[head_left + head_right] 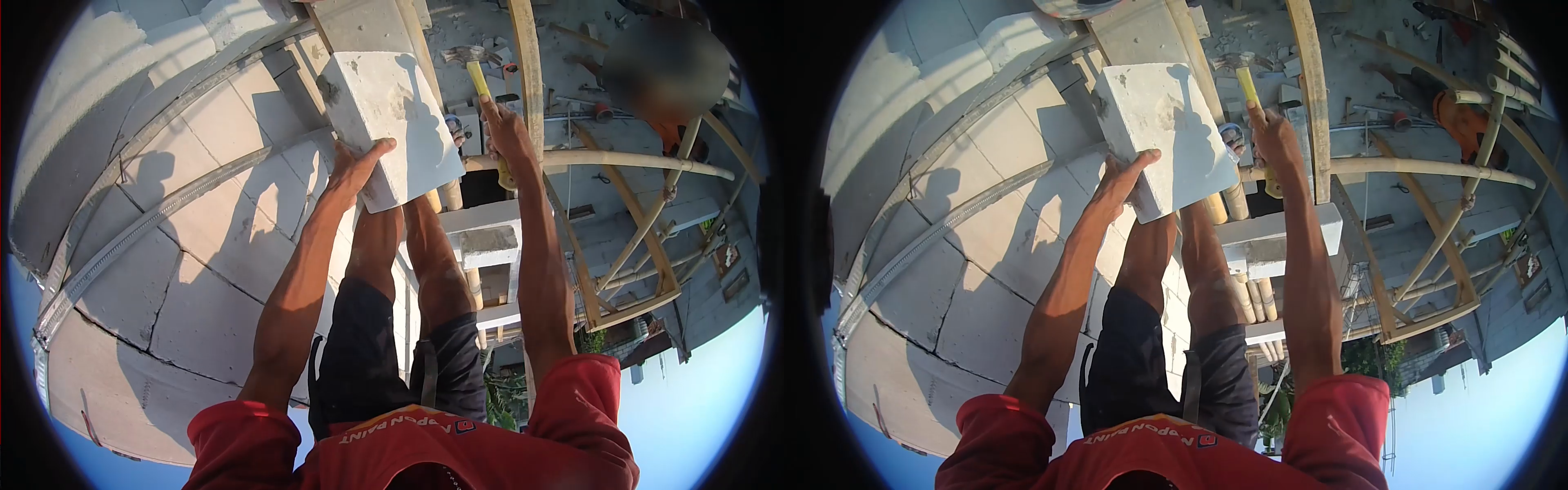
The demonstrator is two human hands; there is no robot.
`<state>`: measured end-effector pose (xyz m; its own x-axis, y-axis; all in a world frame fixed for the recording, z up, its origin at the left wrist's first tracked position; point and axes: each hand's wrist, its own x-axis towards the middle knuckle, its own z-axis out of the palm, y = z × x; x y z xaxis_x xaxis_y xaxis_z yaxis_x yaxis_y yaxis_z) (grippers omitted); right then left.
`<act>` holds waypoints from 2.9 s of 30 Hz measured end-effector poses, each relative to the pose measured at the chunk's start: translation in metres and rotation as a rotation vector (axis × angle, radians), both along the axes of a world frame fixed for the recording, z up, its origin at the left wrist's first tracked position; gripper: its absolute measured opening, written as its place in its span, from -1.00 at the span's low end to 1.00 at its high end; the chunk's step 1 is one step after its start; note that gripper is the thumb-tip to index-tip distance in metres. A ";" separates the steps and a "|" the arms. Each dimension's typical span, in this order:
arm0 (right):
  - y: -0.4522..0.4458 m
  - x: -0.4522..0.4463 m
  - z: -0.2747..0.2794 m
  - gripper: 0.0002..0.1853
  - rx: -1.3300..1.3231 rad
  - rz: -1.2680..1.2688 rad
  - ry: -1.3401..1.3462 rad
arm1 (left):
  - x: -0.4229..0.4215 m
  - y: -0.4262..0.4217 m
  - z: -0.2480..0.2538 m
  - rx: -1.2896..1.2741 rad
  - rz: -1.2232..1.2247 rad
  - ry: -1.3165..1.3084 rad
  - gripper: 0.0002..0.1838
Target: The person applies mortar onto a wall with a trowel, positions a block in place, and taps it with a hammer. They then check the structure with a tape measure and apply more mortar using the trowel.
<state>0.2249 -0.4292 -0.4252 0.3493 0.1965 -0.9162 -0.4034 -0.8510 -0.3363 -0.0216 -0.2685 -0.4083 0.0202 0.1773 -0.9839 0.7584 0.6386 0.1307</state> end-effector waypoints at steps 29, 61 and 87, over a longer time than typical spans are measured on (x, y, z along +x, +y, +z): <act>0.038 -0.011 0.056 0.20 0.237 0.073 0.757 | 0.006 -0.009 0.254 -0.063 0.514 -0.061 0.06; 0.307 0.018 0.667 0.36 0.516 0.717 -0.177 | 0.018 0.094 0.428 -0.165 0.741 -1.287 0.12; 0.484 -0.038 0.646 0.30 0.562 1.717 -0.705 | -0.211 0.368 0.612 1.160 0.480 -0.479 -0.44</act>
<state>0.1873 0.0544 0.2212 -0.2854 0.8515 -0.4398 0.9207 0.1161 -0.3727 -0.2326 0.0995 0.2033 0.0186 0.9844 -0.1749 0.2197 0.1666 0.9612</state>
